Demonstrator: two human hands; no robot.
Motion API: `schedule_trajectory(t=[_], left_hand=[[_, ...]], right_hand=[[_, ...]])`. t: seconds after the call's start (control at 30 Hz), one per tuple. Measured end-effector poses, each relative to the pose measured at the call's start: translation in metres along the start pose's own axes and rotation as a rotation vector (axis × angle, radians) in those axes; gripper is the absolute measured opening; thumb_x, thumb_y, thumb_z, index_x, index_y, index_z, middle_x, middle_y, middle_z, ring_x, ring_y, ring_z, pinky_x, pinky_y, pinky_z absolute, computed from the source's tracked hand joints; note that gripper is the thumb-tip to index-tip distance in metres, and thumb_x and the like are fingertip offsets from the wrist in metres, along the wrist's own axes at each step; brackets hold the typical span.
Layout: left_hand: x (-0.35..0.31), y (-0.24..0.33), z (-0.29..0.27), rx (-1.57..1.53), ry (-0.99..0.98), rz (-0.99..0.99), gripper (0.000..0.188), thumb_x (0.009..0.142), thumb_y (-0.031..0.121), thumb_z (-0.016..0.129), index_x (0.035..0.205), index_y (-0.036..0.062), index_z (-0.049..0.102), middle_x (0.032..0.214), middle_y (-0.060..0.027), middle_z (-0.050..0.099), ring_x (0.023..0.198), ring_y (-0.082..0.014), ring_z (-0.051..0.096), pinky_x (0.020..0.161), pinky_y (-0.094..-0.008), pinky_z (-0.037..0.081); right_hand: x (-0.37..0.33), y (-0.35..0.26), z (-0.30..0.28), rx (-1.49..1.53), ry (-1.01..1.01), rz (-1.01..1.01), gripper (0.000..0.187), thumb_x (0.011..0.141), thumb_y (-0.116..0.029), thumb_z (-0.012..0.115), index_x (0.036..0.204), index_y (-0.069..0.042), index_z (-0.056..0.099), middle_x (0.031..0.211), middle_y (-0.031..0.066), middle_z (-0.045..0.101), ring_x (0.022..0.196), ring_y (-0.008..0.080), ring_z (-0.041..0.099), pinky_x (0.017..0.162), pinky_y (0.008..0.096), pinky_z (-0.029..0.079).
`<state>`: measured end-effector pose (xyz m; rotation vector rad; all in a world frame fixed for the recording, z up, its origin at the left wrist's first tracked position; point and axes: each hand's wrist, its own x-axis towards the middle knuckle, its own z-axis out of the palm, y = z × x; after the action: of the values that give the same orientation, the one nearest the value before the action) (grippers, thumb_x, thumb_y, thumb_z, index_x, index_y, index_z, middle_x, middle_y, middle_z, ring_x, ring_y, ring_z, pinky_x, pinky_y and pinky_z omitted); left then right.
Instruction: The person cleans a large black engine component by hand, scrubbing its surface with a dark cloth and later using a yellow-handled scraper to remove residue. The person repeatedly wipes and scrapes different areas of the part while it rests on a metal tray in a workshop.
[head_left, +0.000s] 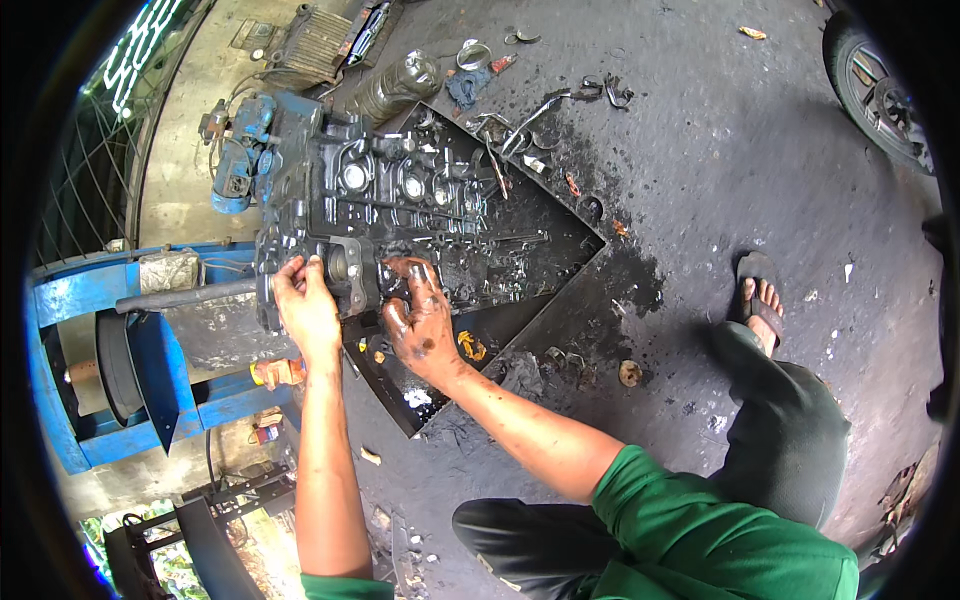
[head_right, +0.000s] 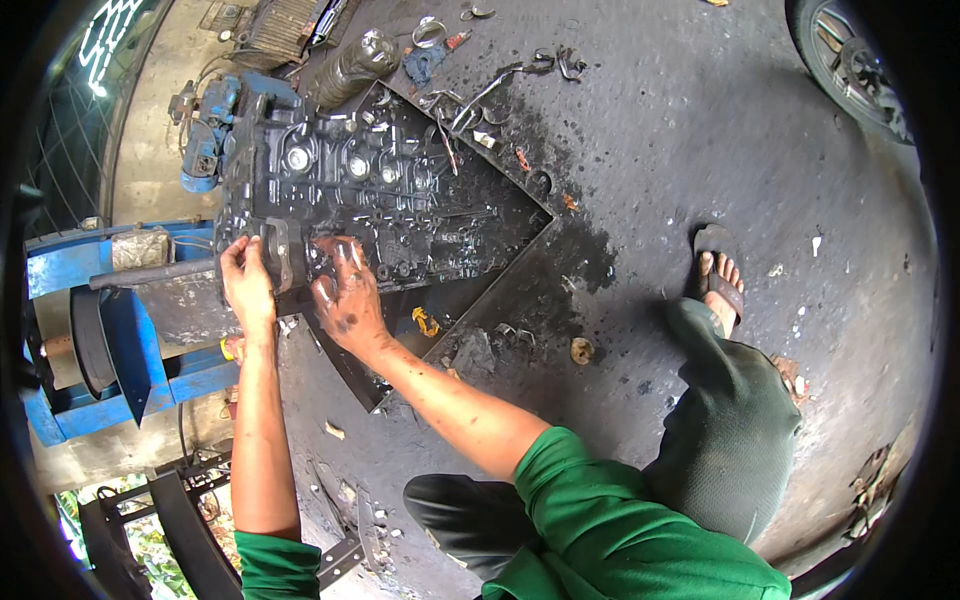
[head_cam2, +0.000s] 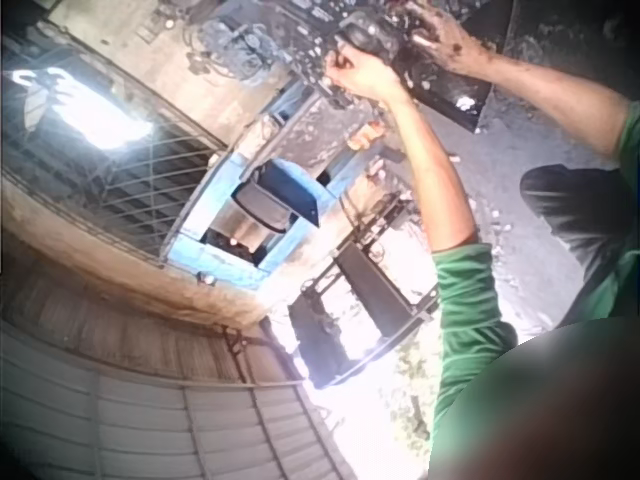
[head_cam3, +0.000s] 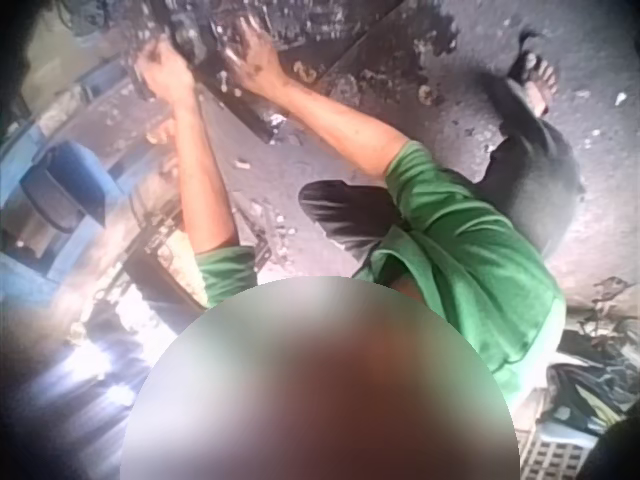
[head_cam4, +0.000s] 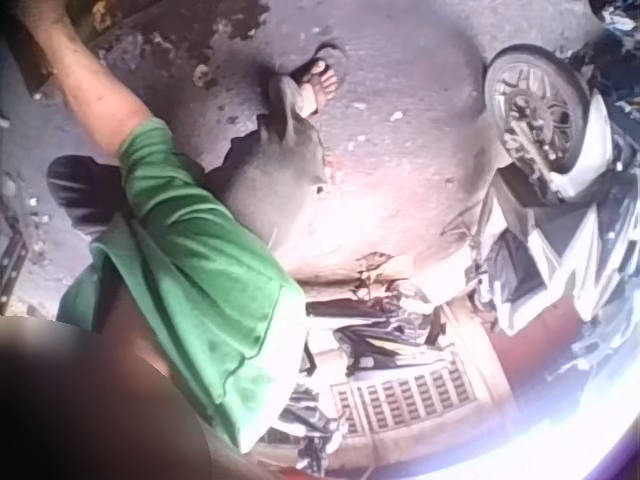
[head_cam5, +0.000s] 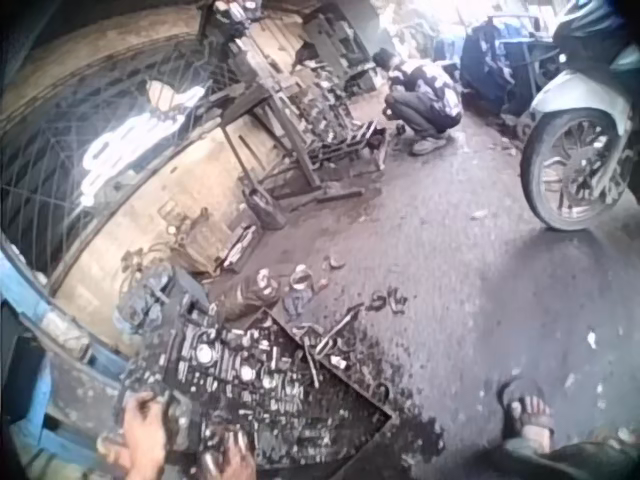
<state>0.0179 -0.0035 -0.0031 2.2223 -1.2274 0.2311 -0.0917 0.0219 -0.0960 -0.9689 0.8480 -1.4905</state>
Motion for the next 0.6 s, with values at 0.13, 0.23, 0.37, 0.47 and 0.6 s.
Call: schedule_trajectory(t=[0.13,0.23,0.37,0.47,0.6], left_hand=[[0.001,-0.002,0.001,-0.005,-0.005,-0.006,0.037,0.093,0.025,0.068,0.117,-0.0025,0.061,0.103,-0.0122,0.063,0.09,-0.019,0.06,0.085,-0.0336,0.048],[0.001,-0.001,0.0,0.017,-0.011,-0.002,0.037,0.092,0.024,0.068,0.117,-0.0022,0.061,0.104,-0.0124,0.063,0.091,-0.0192,0.06,0.085,-0.0339,0.049],[-0.001,0.0,0.0,0.022,-0.006,0.006,0.037,0.093,0.024,0.067,0.118,-0.0022,0.061,0.103,-0.0125,0.064,0.091,-0.0195,0.06,0.085,-0.0344,0.049],[-0.002,0.002,-0.001,-0.001,-0.017,-0.011,0.038,0.093,0.025,0.067,0.118,-0.0023,0.061,0.104,-0.0131,0.064,0.092,-0.0196,0.061,0.086,-0.0343,0.049],[-0.002,0.006,-0.002,0.02,-0.009,-0.018,0.038,0.092,0.025,0.067,0.117,-0.0025,0.061,0.104,-0.0133,0.065,0.091,-0.0198,0.061,0.085,-0.0339,0.049]], right_hand=[[0.001,0.002,-0.014,-0.39,-0.199,-0.037,0.042,0.083,-0.01,0.059,0.124,0.001,0.054,0.116,0.023,0.056,0.113,0.0398,0.054,0.098,0.0435,0.047],[0.014,-0.008,-0.034,-0.579,-0.462,0.003,0.041,0.084,-0.015,0.063,0.122,-0.001,0.057,0.12,0.021,0.057,0.115,0.0377,0.054,0.098,0.0436,0.048],[0.035,-0.021,-0.045,-0.765,-0.683,-0.019,0.035,0.082,-0.01,0.061,0.116,-0.002,0.063,0.125,0.016,0.058,0.117,0.037,0.055,0.096,0.0454,0.05],[0.051,-0.024,-0.049,-0.891,-0.8,-0.007,0.034,0.081,-0.007,0.06,0.114,-0.004,0.066,0.131,0.0129,0.056,0.119,0.0366,0.055,0.096,0.0456,0.051],[0.07,-0.017,-0.07,-0.911,-0.611,0.058,0.036,0.08,-0.005,0.061,0.115,-0.004,0.066,0.137,0.0127,0.052,0.12,0.0356,0.054,0.101,0.0438,0.049]])
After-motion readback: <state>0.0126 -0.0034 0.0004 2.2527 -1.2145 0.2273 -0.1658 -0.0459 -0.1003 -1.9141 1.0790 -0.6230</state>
